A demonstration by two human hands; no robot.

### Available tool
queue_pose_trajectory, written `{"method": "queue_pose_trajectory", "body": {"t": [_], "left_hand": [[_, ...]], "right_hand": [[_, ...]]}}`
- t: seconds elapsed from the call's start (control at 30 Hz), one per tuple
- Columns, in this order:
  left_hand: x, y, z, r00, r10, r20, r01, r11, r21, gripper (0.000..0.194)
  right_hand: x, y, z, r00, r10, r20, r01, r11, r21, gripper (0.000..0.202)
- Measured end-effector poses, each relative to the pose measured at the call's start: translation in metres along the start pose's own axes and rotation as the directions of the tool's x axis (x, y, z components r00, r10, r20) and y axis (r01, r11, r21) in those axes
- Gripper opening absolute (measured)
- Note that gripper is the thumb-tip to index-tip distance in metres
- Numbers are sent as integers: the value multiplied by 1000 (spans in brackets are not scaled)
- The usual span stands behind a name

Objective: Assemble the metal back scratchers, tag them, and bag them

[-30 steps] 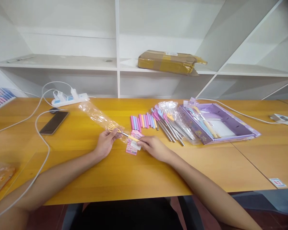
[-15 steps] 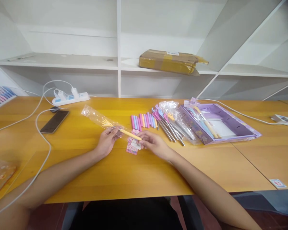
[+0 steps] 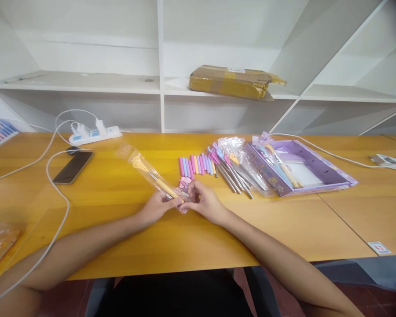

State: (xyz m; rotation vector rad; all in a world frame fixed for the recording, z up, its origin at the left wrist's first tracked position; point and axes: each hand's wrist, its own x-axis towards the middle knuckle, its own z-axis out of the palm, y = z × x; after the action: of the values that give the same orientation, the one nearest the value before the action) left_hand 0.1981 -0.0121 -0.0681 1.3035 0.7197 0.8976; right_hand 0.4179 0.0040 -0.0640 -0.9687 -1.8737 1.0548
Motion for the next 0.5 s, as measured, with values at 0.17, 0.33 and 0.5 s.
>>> {"method": "queue_pose_trajectory", "body": {"t": [0.17,0.33,0.5], "left_hand": [[4,-5,-8,992,-48,-121,21,977,-212,29],[5,-3,-7,996,-58,-75,38,969,-242,31],[4,-3,-6,992,-80,-98,52,965,-257,35]], "right_hand": [[-1,-1,-21,924,-290,249,329,935,-132,69],[-3,-5,-26,897,-407,173,440,866,-238,18],[-3,-13,-24,828,-485,281,554,788,-270,13]]}}
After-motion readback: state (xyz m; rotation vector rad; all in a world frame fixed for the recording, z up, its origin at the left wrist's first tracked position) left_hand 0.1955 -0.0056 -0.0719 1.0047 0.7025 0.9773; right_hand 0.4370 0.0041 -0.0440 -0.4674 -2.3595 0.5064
